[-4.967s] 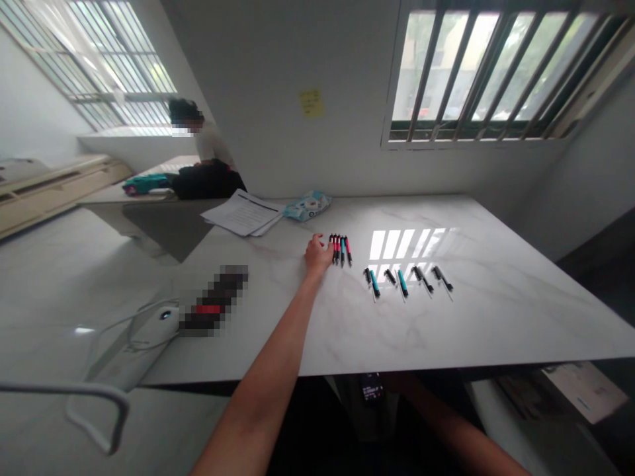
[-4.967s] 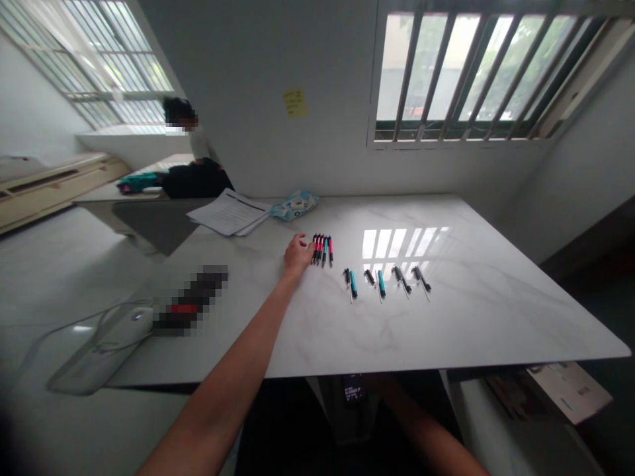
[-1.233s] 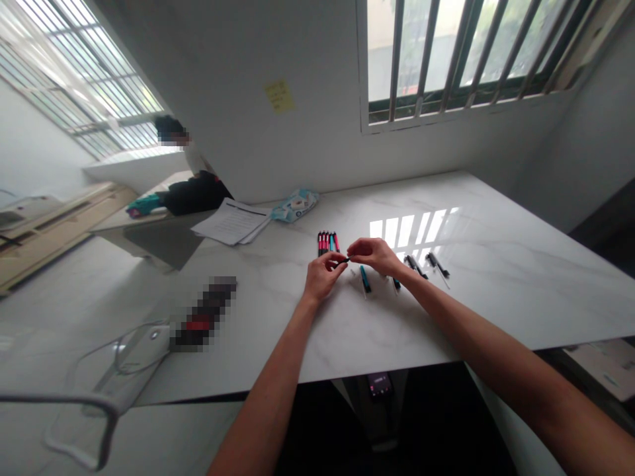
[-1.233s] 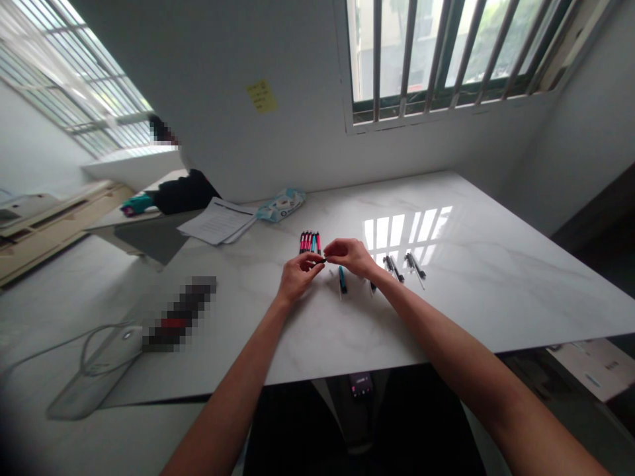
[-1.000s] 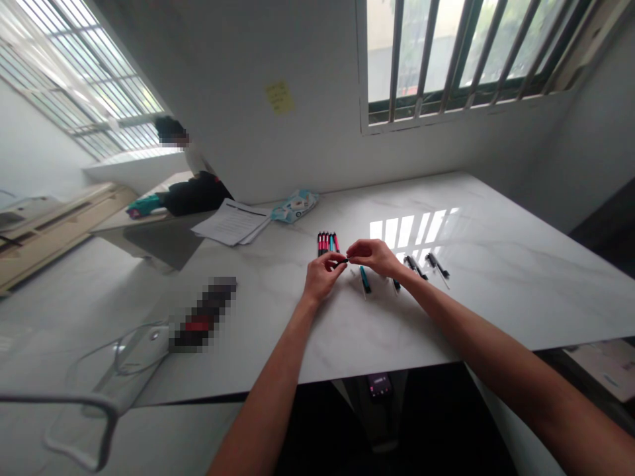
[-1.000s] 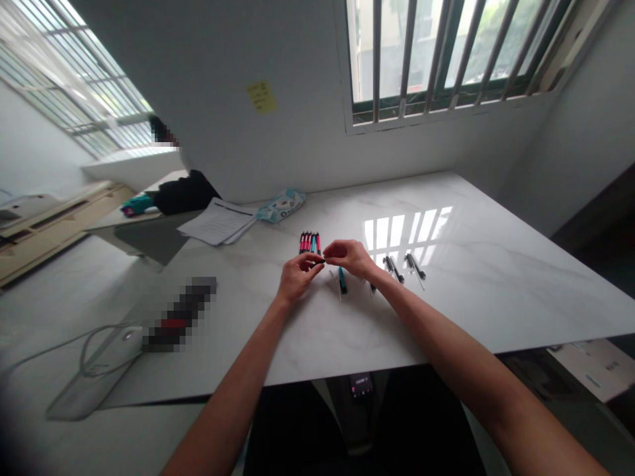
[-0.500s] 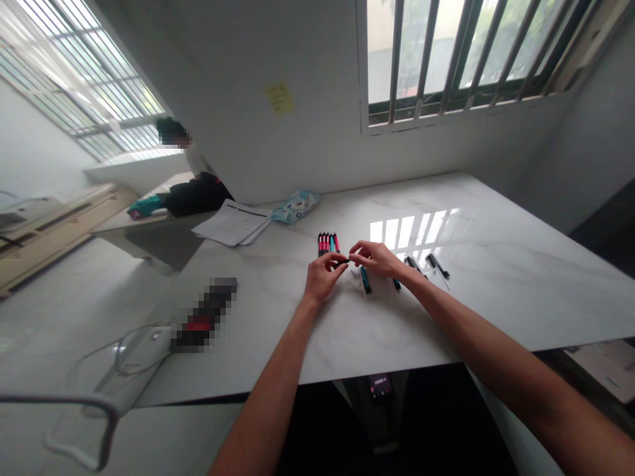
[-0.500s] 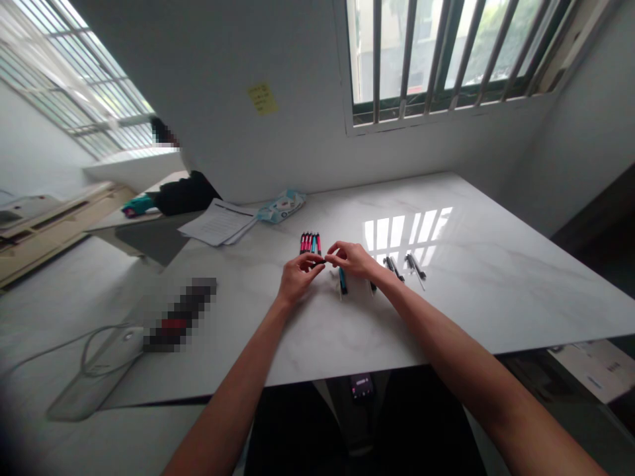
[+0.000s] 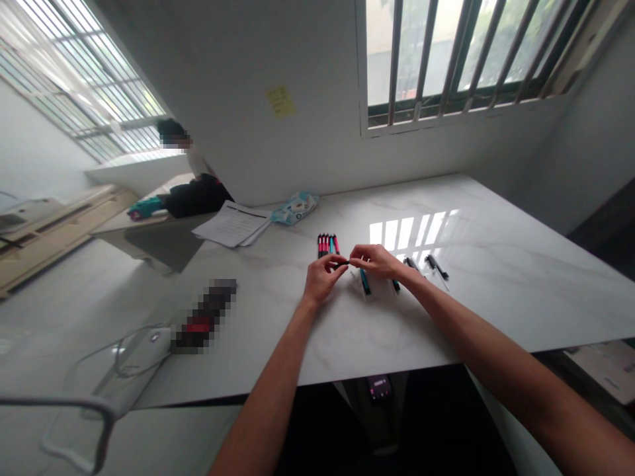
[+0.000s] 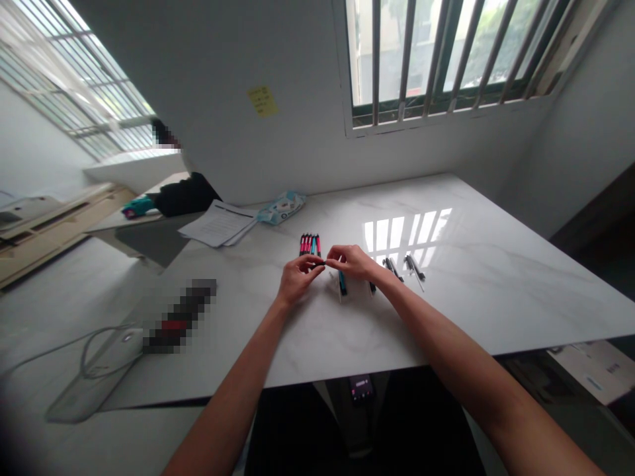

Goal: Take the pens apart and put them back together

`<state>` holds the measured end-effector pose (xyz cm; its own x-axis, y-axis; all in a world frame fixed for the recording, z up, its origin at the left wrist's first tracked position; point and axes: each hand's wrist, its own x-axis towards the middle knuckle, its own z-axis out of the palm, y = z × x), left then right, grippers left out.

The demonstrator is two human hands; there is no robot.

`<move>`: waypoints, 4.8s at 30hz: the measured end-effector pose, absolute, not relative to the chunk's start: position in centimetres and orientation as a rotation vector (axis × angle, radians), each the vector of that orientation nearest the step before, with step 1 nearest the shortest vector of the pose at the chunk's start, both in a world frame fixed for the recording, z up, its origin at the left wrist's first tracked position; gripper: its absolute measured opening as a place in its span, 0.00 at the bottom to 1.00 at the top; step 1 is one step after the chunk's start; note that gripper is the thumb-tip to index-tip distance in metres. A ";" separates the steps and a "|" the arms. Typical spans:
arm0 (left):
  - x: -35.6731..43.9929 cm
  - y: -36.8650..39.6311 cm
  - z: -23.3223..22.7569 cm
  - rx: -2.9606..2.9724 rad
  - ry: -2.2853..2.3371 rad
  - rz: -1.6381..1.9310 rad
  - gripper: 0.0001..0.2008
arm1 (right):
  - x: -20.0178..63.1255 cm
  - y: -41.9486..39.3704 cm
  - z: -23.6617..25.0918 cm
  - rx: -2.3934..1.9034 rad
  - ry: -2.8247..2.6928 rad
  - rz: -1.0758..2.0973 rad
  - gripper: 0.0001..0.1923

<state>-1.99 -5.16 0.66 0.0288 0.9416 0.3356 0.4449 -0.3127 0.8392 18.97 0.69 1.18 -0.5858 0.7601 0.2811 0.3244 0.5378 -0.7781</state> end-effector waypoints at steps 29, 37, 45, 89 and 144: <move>-1.8 -5.0 1.0 1.200 1.239 1.371 0.22 | 22.0 -1.1 4.1 -0.859 -2.651 0.606 0.44; -2.0 -4.9 0.8 1.252 1.282 1.355 0.23 | 20.8 -2.2 3.5 -0.876 -2.718 0.478 0.41; -1.7 -5.2 0.9 1.193 1.211 1.226 0.25 | 19.9 -2.5 5.3 -0.714 -2.474 0.395 0.44; -1.3 -5.4 1.4 1.404 1.198 1.302 0.21 | 18.4 -0.6 2.5 -0.774 -1.758 1.117 0.15; -1.8 -4.8 0.8 1.354 1.291 1.368 0.22 | 19.4 -0.3 4.2 -0.728 -1.594 1.074 0.17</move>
